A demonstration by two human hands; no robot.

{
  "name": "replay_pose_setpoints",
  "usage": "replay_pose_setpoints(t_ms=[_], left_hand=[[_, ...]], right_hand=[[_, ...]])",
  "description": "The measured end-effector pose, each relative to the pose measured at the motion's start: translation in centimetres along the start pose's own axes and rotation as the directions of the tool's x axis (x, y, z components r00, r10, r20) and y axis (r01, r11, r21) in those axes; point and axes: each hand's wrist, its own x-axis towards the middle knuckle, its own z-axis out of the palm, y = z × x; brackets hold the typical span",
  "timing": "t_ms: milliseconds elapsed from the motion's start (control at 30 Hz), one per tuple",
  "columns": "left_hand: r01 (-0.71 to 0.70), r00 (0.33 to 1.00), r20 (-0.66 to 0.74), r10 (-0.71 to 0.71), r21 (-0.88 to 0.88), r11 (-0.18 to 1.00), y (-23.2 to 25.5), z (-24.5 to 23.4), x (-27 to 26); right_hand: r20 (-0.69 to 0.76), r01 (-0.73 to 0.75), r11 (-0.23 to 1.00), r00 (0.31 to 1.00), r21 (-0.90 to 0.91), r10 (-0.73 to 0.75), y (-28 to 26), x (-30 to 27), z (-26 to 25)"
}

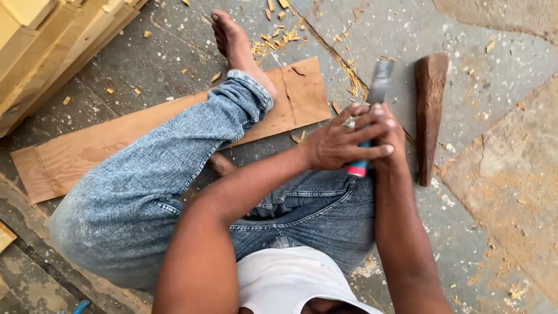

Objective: Carving a piece of wood using a chisel and a wooden mallet while sitting on the floor.

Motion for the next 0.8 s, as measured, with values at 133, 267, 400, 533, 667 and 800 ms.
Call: replay_pose_setpoints(t_ms=[133, 267, 400, 533, 667, 800], left_hand=[[0.072, 0.989, -0.105, -0.103, -0.272, 0.960, -3.1, -3.1, 3.3], [0.444, 0.768, -0.032, -0.640, -0.693, 0.568, -10.1, -8.1, 5.3], [0.234, 0.833, -0.258, -0.489, -0.637, 0.734, -14.4, -9.2, 3.4], [0.343, 0.818, -0.234, -0.525, -0.534, 0.773, -15.4, -8.6, 2.3], [0.326, 0.830, -0.257, -0.495, -0.496, 0.804, -14.8, -8.6, 2.1], [0.310, 0.841, -0.242, -0.484, -0.517, 0.798, -14.2, -7.9, 1.9]], right_hand=[[-0.003, -0.098, 0.993, 0.995, -0.060, 0.098, -3.8, -0.9, 1.0], [-0.099, 0.075, 0.490, 0.943, -0.869, -0.319, -3.3, -0.3, -8.9], [-0.410, -0.460, -0.060, 0.837, -0.886, -0.363, -1.2, -1.3, -12.4], [-0.458, -0.483, -0.058, 0.856, -0.874, -0.241, 0.5, -2.8, -14.6], [-0.566, -0.509, 0.328, 0.818, -0.796, -0.102, -1.9, -3.0, -12.7], [-0.493, -0.379, 0.580, 0.869, -0.721, -0.044, -4.1, -4.0, -11.5]])
